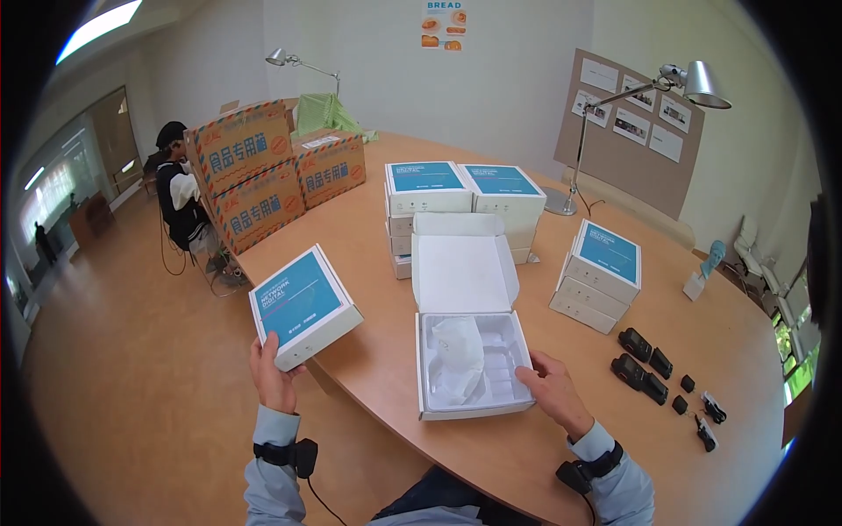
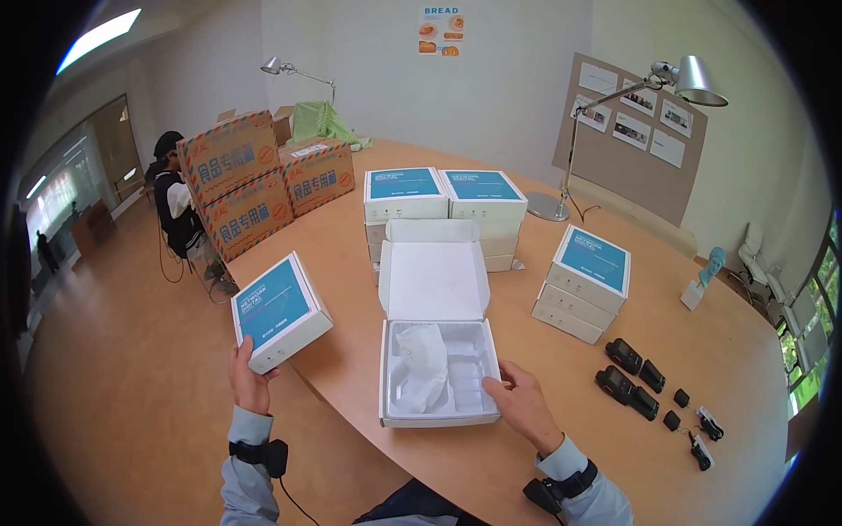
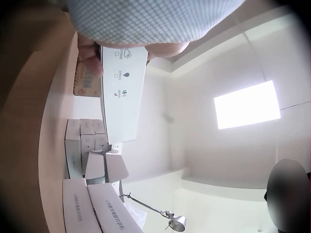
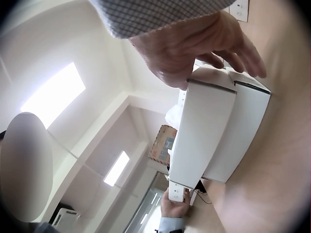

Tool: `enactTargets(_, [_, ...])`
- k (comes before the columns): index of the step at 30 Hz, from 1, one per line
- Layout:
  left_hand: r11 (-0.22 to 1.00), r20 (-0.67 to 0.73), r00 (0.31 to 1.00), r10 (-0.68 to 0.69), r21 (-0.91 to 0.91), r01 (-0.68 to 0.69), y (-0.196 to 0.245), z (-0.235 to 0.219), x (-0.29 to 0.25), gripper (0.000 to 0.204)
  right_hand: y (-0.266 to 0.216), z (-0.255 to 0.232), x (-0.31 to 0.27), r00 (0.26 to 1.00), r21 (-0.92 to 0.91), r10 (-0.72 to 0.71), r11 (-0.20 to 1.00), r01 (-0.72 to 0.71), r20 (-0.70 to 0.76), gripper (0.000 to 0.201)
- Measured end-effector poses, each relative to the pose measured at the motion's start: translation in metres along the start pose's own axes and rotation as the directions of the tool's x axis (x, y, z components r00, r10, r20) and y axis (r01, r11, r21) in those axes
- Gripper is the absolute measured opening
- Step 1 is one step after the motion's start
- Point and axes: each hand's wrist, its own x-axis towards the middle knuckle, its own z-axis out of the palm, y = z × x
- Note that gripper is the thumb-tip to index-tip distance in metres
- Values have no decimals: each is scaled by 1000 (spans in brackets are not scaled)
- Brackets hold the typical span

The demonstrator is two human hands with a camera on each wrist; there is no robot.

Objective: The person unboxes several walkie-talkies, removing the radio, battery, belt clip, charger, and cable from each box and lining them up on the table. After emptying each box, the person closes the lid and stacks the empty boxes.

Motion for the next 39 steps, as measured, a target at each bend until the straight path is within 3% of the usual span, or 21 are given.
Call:
enactTargets(4, [998, 175, 983, 56, -2, -56, 40, 35, -24, 44, 3, -4, -2, 999, 11, -6, 1000, 7, -40, 53])
enactTargets(6, [997, 226, 972, 70, -2, -71, 52, 59, -30, 39, -3, -12, 3, 987, -173, -60, 984, 34, -149, 58])
enactTargets(7, [998, 284, 957, 57, 1, -60, 56, 70, -32, 40, -11, -16, 4, 987, -174, -57, 984, 31, -152, 58])
enactTargets(9, [999, 354, 935, 28, 19, -37, 66, 101, -38, 42, -39, -24, 8, 956, -128, -219, 972, 197, -194, 65])
enactTargets(10, [999, 385, 923, 18, 19, -27, 71, 119, -41, 42, -54, -27, 12, 955, -129, -219, 972, 197, -198, 65])
enactTargets(12, [1000, 453, 891, 22, 8, -29, 77, 159, -42, 43, -90, -28, 24, 934, 130, -345, 926, 355, -93, 62])
enactTargets(14, [998, 513, 857, 55, -8, -59, 81, 201, -40, 46, -134, -25, 37, 954, 351, -300, 893, 283, -5, 62])
enactTargets(16, [996, 540, 838, 81, -20, -84, 85, 242, -33, 48, -165, -24, 62, 949, 354, -314, 885, 302, -26, 63])
enactTargets(19, [994, 493, 865, 93, -2, -105, 96, 284, -12, 53, -184, -34, 113, 940, 393, -330, 856, 336, -85, 60])
enactTargets(21, [991, 570, 822, -16, 118, -62, 98, 302, 12, 56, -192, -36, 143, 944, 442, -297, 834, 330, -145, 50])
enactTargets(22, [991, 574, 819, -9, 113, -69, 99, 309, 25, 56, -196, -35, 156, 941, 441, -305, 831, 339, -150, 50])
enactTargets(24, [979, 521, 853, -42, 192, -70, 96, 320, 52, 53, -199, -32, 186, 977, 469, -141, 860, 200, -158, 50])
enactTargets(27, [937, 431, 902, -11, 319, -141, 85, 328, 93, 51, -193, -14, 235, 974, 371, -132, 908, 194, -186, 48])
enactTargets(31, [927, 467, 884, 31, 318, -200, 40, 331, 174, 53, -188, 11, 287, 956, 252, -118, 949, 189, -270, 41])
enactTargets(36, [896, 390, 920, 22, 400, -191, -4, 330, 218, 60, -166, 25, 347, 959, 150, -117, 976, 159, -256, 39])
enactTargets(39, [916, 418, 908, 36, 349, -197, -17, 330, 227, 64, -154, 26, 369, 965, 63, -136, 986, 154, -226, 39])
